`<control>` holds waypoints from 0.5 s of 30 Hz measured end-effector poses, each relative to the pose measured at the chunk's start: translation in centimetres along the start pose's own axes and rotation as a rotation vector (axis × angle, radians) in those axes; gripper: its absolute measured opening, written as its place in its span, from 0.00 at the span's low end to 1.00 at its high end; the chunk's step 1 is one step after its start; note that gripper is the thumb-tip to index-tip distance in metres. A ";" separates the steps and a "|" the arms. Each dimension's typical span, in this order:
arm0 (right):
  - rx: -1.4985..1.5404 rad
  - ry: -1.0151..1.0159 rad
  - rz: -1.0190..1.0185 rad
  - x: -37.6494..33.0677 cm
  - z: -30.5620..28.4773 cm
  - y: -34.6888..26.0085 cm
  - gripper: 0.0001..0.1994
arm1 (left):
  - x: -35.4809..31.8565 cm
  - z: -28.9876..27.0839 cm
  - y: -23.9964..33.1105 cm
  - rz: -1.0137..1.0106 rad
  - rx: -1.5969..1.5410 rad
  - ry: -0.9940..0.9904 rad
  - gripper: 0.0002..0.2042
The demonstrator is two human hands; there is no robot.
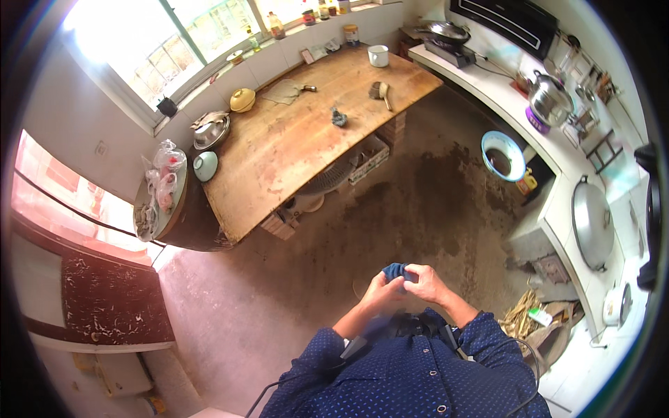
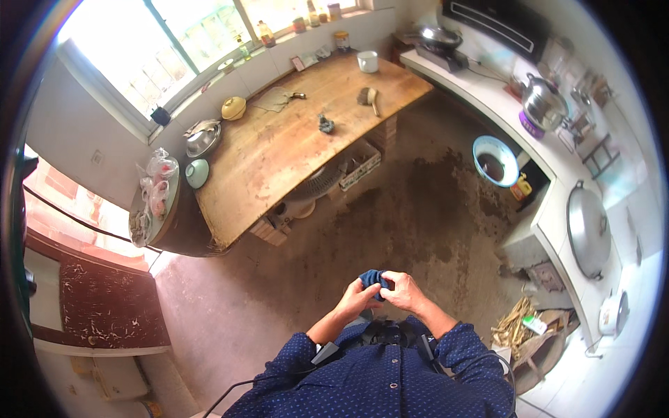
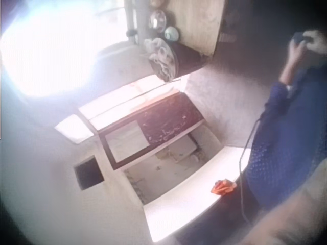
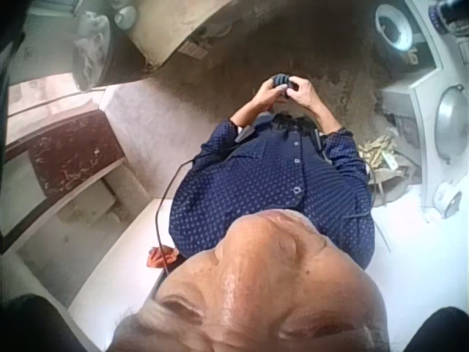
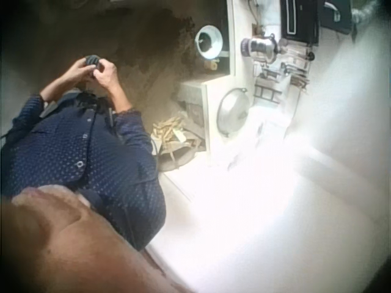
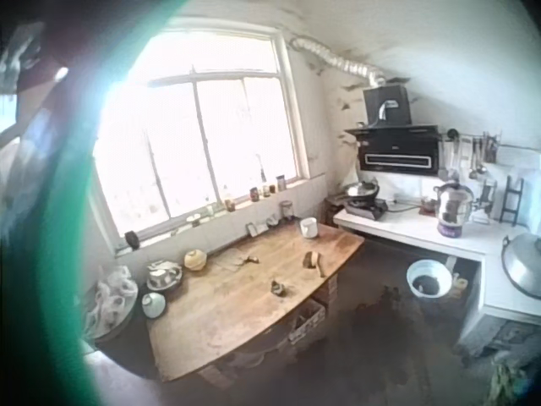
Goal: The person wipes a pink electric kettle with a blue cloth, then moves it to a wooden cabinet. The person then sweeps a wooden table with a brush and wipes a pot lid on the stove.
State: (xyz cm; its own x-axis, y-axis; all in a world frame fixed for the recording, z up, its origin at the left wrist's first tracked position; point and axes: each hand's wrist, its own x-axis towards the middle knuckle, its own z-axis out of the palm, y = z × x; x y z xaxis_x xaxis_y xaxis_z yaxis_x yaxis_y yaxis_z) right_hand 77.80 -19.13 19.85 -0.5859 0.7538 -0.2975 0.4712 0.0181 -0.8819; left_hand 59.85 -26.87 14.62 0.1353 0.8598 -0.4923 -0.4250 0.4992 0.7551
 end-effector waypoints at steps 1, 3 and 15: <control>-0.012 0.035 -0.057 2.3 0.1 -1.5 0.16 | 1.1 -1.7 1.7 0.032 -0.045 0.026 0.15; 0.050 0.006 -0.092 7.6 0.4 -3.6 0.15 | 3.6 -5.5 5.2 -0.030 -0.099 0.090 0.13; 0.157 -0.039 0.212 37.3 -3.4 -3.6 0.13 | 9.1 -23.2 13.4 0.231 -0.738 0.441 0.15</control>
State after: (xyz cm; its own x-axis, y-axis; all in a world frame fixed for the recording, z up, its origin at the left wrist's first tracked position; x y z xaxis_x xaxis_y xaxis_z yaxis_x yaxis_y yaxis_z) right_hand 56.50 11.15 13.14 -0.5112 0.7041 -0.4929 0.4795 -0.2423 -0.8434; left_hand 34.69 -14.82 10.17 -0.3177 0.7350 -0.5990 -0.8880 -0.0091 0.4598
